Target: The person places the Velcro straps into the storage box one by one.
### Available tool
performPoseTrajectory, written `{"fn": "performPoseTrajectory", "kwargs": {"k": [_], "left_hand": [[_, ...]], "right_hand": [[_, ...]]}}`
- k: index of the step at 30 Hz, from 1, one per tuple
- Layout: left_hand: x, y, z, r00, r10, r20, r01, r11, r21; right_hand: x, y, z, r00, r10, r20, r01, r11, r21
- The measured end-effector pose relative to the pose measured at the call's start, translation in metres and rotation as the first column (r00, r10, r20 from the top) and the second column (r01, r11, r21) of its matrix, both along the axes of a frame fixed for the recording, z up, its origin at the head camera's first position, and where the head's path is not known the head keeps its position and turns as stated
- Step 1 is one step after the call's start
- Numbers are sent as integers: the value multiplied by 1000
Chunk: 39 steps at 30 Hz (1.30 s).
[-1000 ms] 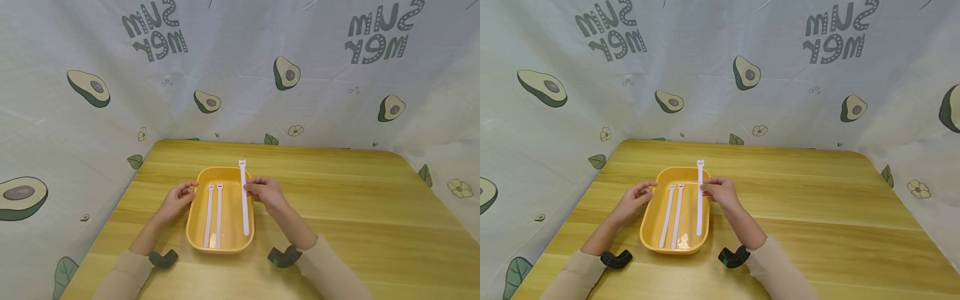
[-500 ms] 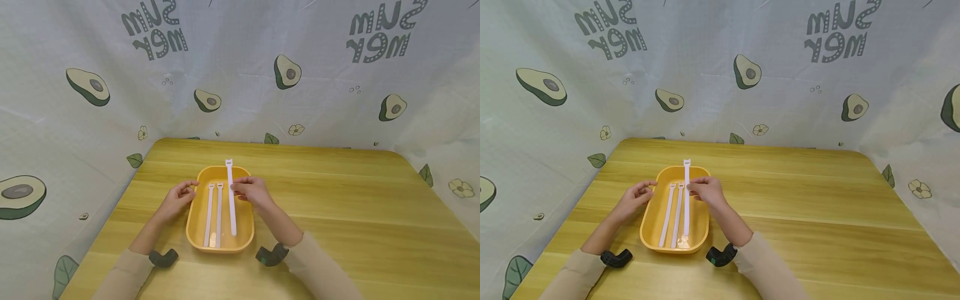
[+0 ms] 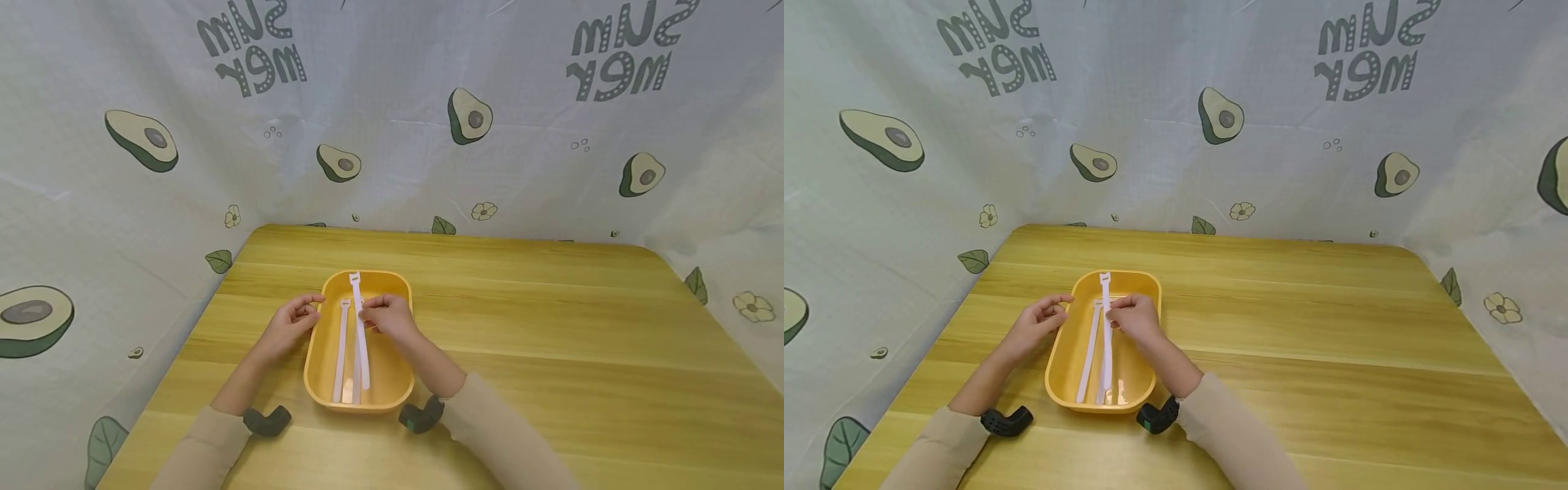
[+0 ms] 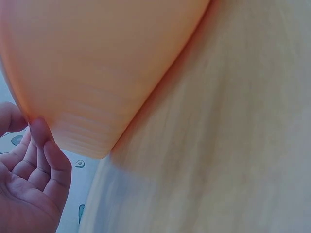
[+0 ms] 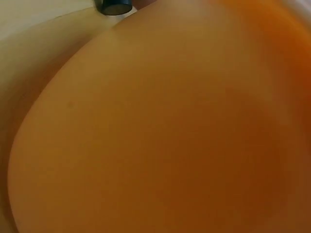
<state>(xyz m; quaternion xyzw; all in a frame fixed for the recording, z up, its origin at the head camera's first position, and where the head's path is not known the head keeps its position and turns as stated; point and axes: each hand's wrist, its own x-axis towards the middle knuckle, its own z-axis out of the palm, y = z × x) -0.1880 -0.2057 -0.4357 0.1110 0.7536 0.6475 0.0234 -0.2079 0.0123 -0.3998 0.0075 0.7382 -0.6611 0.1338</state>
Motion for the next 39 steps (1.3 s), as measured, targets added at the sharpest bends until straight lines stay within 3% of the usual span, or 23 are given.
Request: {"fn": "performPoseTrajectory", "kwargs": {"k": [8,12,16,29,39], "left_hand": [[2,-2,2,1000,5,7,-5,1000,-3],[2,-2,2,1000,2,-1,-2,1000,4],[2,-2,2,1000,0,-8,0,1000,4],[1,1,2,1000,-6,-9,6,1000,1],[2,1,3,1000,-2,-4,2,1000,0]], "right_hand": [[2,-7,-7,997,1,-83,13,985,174],[5,-7,-8,989,7,-149,46,935,351],[6,-7,-7,983,18,-184,69,887,457],[7,-6,-11,973,65,-222,85,794,602],[7,-8,-13,974,120,-194,36,758,652]]}}
